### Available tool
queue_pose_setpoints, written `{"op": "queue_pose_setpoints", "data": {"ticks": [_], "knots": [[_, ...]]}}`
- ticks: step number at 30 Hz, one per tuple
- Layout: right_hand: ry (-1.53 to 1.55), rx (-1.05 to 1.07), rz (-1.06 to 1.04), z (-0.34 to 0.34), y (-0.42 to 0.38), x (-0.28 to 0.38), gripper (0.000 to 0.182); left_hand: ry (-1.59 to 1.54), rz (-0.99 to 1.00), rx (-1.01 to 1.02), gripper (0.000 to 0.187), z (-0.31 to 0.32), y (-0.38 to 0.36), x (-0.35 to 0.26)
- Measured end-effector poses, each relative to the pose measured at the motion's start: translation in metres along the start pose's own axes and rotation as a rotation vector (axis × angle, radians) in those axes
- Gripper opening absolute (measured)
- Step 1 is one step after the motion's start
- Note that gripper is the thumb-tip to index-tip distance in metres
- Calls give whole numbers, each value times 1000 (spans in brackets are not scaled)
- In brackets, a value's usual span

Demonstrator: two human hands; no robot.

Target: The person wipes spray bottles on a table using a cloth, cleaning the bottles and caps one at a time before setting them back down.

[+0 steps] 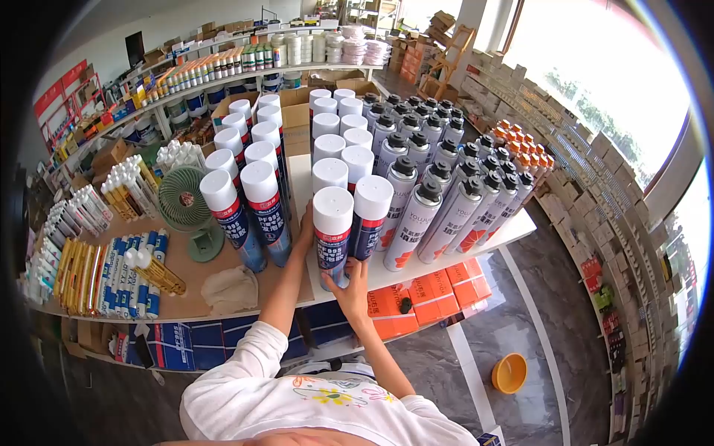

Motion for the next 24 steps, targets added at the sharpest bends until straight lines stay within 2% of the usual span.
{"op": "queue_pose_setpoints", "data": {"ticks": [9,12,15,17,19,21,22,23,24], "knots": [[40,13,26,-1,1,0,60,33,110,13,58,1,13,16],[58,23,36,-2,-1,-2,61,78,221,-30,59,-11,7,32],[127,31,14,-9,-3,-13,61,60,335,-87,59,-27,-33,49],[62,-27,-75,-19,-5,-24,56,10,361,-95,55,-20,-92,38],[80,-115,-8,-27,-2,-37,49,-40,378,-110,56,-24,-134,37],[43,-144,-5,-31,7,-45,56,21,438,26,67,-23,-156,40],[42,-137,3,-31,11,-46,56,51,432,86,80,-19,-166,37],[21,-120,-10,-30,15,-45,61,51,423,79,80,-16,-171,38],[2,-102,-27,-29,17,-46,65,221,473,110,88,-11,-174,38]]}}
Point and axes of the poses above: each hand's wrist, its own y-axis towards the middle knuckle, its own z-axis out of the palm, x = y × z, the point moved 4 cm from there along y, towards the middle knuckle, and after that the axes turned 2 degrees about -x, right-handed, at the moved point
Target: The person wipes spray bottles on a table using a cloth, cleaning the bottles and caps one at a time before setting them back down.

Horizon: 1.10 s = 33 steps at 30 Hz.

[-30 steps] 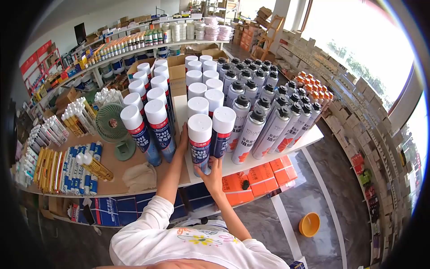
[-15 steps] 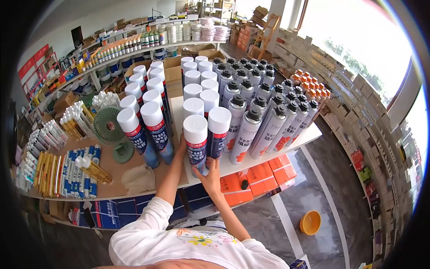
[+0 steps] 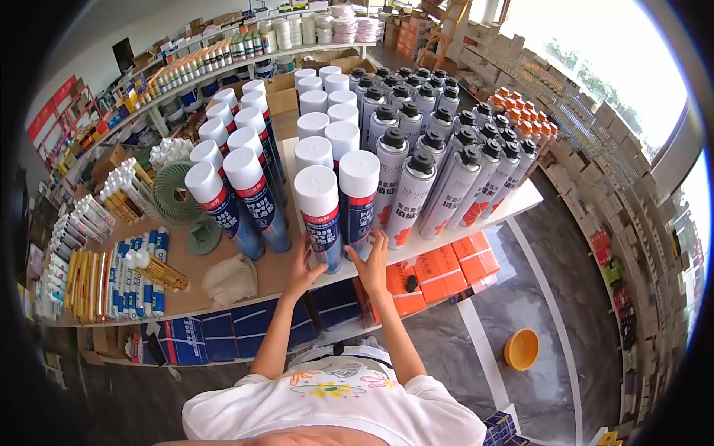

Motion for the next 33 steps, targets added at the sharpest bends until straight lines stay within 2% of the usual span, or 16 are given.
{"op": "queue_pose_setpoints", "data": {"ticks": [1,2,5,6,10,17,21,24,27,29,33], "knots": [[6,9,-1,2,2,-1,65,161,49,64,97,5,0,-3],[49,50,38,5,4,-3,69,212,60,64,114,8,2,2],[118,97,94,10,7,-9,75,257,76,77,123,13,7,-8],[154,96,96,10,7,-12,75,358,114,101,133,10,15,-5],[178,134,77,6,10,-19,74,233,50,222,141,10,29,3],[184,116,67,7,13,-28,72,168,-31,281,139,14,33,0],[225,148,159,4,14,-23,73,129,-45,318,134,22,35,-7],[243,166,88,3,18,-28,72,63,-74,326,130,28,36,-14],[237,196,99,0,20,-33,73,54,-51,295,128,32,37,-9],[225,192,79,0,21,-36,75,147,31,216,126,31,37,4],[161,212,76,0,24,-44,77,186,41,177,125,36,35,-2]]}}
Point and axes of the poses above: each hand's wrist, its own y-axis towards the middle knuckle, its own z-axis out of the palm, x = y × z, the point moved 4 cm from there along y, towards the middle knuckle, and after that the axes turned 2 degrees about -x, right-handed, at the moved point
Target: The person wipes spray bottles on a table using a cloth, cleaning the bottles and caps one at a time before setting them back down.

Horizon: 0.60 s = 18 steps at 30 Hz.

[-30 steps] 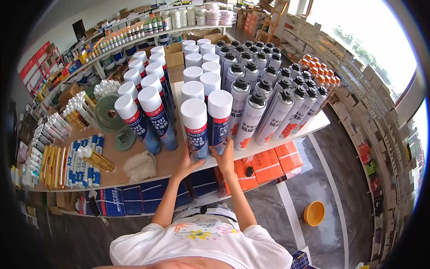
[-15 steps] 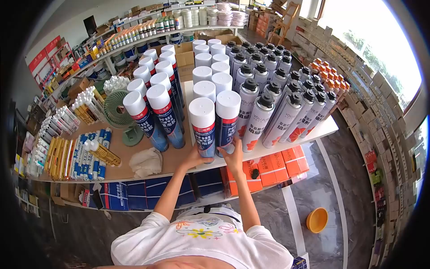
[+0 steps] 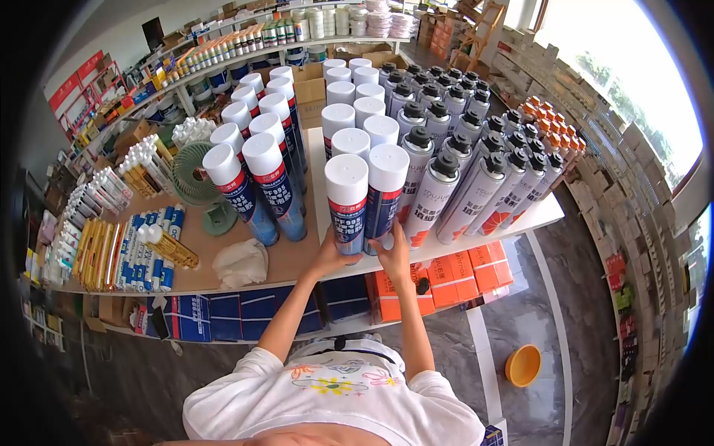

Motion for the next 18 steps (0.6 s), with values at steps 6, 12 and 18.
{"op": "queue_pose_setpoints", "data": {"ticks": [6,12,18], "knots": [[-5,59,-7,-7,7,10,74,-96,41,-145,116,6,-7,3],[-63,-67,-99,-3,-17,17,68,477,46,-103,121,-12,-38,-12],[109,-179,41,-3,-49,15,48,489,164,-328,63,-99,-100,-58]]}}
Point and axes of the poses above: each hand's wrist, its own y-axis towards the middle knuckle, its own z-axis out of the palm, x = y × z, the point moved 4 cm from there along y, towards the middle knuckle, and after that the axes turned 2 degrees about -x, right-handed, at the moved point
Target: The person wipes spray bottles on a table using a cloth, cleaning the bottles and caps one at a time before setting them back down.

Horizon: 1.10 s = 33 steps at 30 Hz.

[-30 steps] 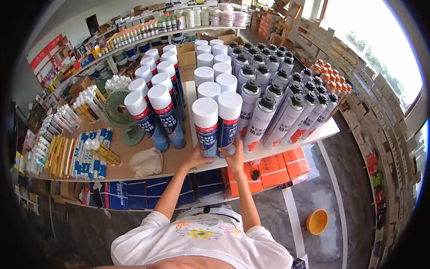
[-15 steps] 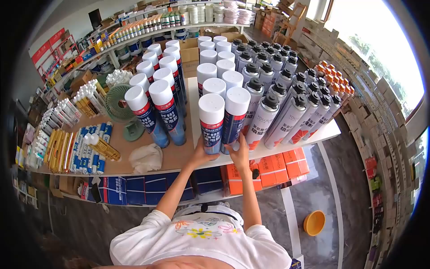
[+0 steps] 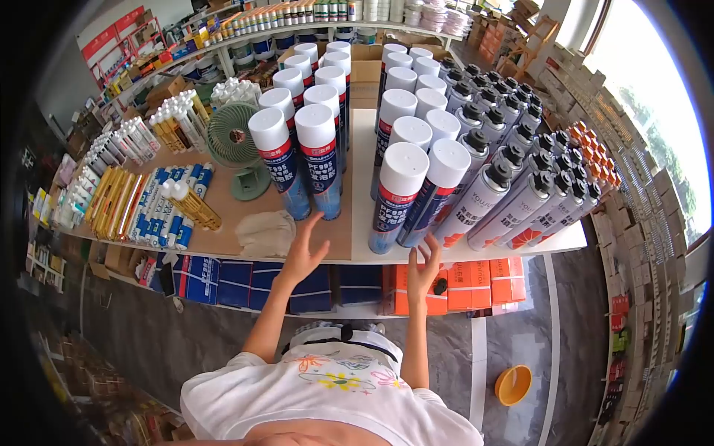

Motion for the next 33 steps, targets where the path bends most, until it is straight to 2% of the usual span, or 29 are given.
{"op": "queue_pose_setpoints", "data": {"ticks": [3,7,9,10,12,13,16,18,19,21,22,24,25,27,30,33], "knots": [[37,4,48,-2,-9,-11,42,115,-15,-186,46,-58,-6,37],[53,66,88,2,-18,-16,27,379,-56,-200,42,-111,1,71],[48,87,83,9,-25,-12,22,378,-164,-51,46,-115,1,91],[11,130,102,17,-30,-11,18,381,-165,-55,46,-119,3,98],[-31,187,115,32,-41,-11,13,423,-329,268,51,-113,3,116],[-30,249,144,39,-47,1,14,422,-325,270,51,-112,3,116],[61,387,196,69,-67,20,16,432,-383,231,50,-107,-3,120],[46,575,100,91,-80,34,21,393,-243,73,49,-113,-3,117],[21,621,85,97,-83,38,23,393,-240,72,49,-116,-2,114],[-20,693,65,105,-88,38,23,66,-339,-23,49,-125,4,109],[-19,690,62,108,-88,40,23,66,-335,-23,49,-125,7,124],[-30,725,55,112,-89,44,22,-42,-341,-306,46,-133,14,165],[-30,722,55,113,-89,45,22,-42,-340,-305,46,-135,18,174],[-36,732,58,113,-91,44,21,249,-277,-299,37,-139,24,182],[-52,726,82,111,-93,43,20,374,-328,-211,28,-133,28,191],[-74,722,83,107,-95,39,20,506,-275,-187,23,-128,29,199]]}}
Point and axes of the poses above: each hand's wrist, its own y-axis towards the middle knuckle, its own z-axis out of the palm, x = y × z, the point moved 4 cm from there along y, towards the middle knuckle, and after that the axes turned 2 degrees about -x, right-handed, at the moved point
